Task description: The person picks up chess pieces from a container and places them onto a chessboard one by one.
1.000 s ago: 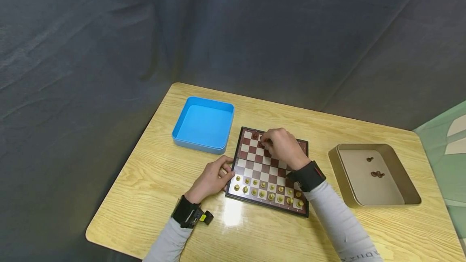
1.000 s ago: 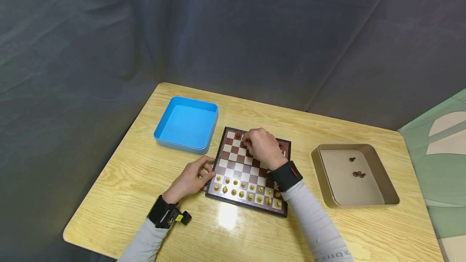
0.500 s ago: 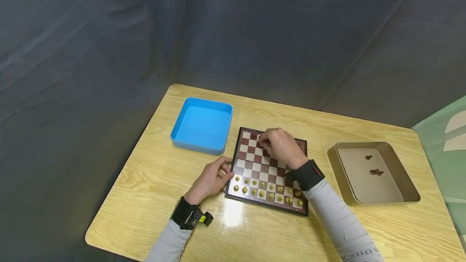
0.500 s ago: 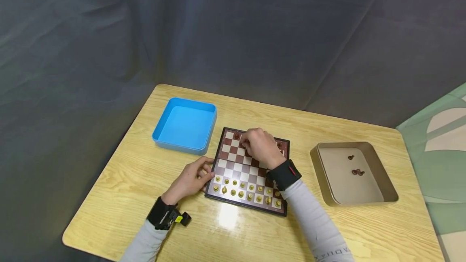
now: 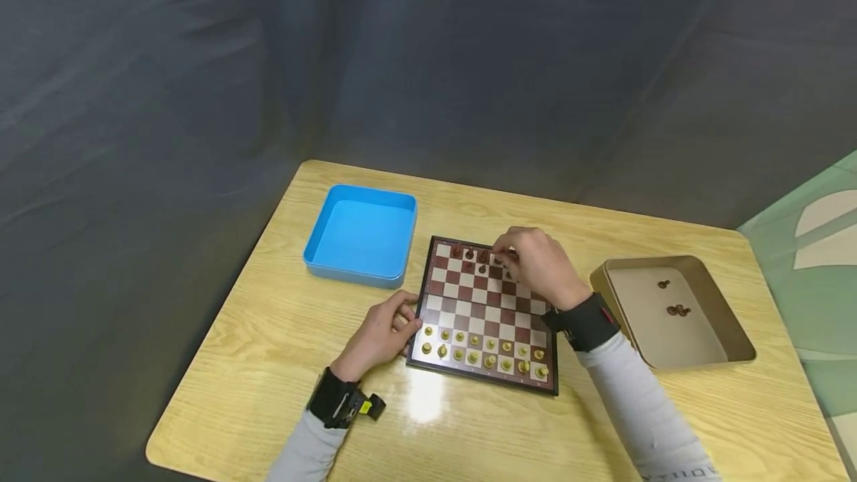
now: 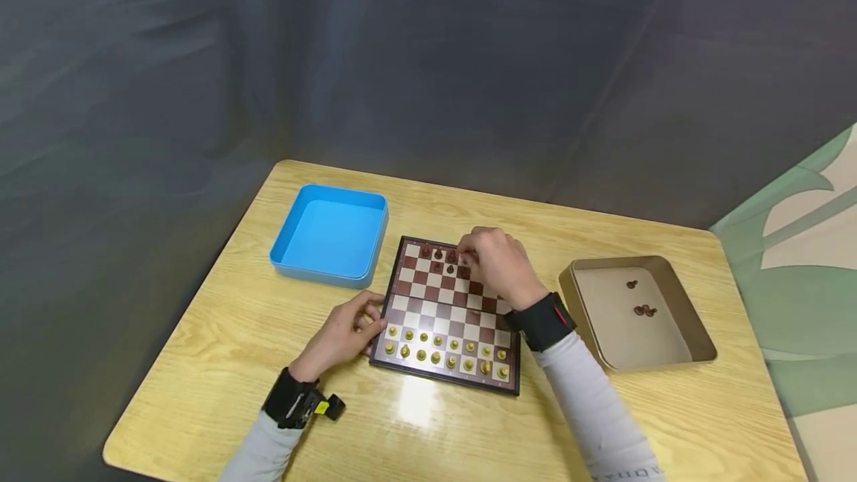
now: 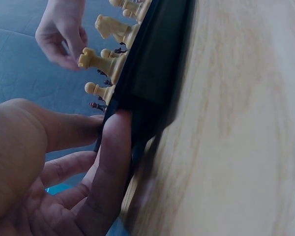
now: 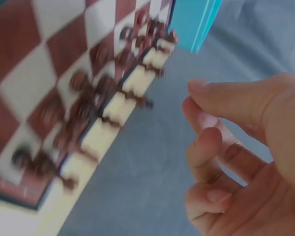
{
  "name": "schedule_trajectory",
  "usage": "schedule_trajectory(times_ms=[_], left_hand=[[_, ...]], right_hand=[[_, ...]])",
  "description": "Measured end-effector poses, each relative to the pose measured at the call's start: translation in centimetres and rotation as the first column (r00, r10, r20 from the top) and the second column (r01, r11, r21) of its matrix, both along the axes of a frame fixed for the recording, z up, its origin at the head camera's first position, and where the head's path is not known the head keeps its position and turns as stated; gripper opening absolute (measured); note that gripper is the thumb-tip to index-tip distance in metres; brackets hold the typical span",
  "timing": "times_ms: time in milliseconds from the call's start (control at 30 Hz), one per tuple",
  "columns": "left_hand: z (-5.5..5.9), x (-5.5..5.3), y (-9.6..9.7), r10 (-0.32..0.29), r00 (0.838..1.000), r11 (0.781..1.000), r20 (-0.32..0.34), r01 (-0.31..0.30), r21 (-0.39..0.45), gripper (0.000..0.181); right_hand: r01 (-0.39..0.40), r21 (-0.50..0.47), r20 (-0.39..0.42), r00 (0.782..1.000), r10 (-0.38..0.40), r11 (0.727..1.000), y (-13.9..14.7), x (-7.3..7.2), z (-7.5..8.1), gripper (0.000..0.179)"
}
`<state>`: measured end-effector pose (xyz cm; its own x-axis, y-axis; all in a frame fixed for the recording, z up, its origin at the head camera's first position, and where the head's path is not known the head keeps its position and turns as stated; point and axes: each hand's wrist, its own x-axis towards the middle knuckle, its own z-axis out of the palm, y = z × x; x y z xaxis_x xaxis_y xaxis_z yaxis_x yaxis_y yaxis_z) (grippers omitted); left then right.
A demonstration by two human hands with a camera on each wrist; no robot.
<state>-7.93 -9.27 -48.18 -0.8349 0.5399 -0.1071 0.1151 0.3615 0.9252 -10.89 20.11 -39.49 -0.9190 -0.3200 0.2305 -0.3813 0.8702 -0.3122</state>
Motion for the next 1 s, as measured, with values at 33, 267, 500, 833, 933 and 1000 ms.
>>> schedule_trajectory(times_ms=[33, 267, 500, 833, 933, 1000], left_hand=[[0.0, 0.0, -0.1, 0.003, 1.0, 1.0, 0.001, -0.003, 0.0, 0.037], [-0.1, 0.1, -0.1, 0.004, 1.0, 1.0, 0.004, -0.004, -0.013, 0.037], [0.1, 0.1, 0.0, 0.008, 1.0, 1.0, -0.003, -0.008, -0.024, 0.038], [-0.1, 0.1, 0.0, -0.008, 1.0, 1.0, -0.019, 0.008, -0.004, 0.038], [-0.1, 0.0, -0.1, -0.008, 1.0, 1.0, -0.029, 0.008, -0.01, 0.038], [0.0, 0.0, -0.2, -0.009, 1.0, 1.0, -0.03, 0.008, -0.012, 0.038]], right_hand=[[0.007, 0.005, -0.007, 1.0, -0.007, 1.0, 0.5, 0.2, 0.1, 0.011], [0.107, 0.034, -0.016, 0.994, -0.106, 0.994, 4.5, 1.8, 0.9, 0.01], [0.187, 0.03, -0.04, 0.982, -0.186, 0.982, 8.5, 3.8, 1.4, 0.009], [0.284, 0.048, -0.014, 0.959, -0.284, 0.957, 12.7, 6.7, 1.6, 0.008], [0.304, 0.059, -0.023, 0.953, -0.303, 0.951, 13.8, 7.6, 1.6, 0.009], [0.31, 0.06, -0.019, 0.951, -0.31, 0.949, 14.4, 8.1, 1.5, 0.009]])
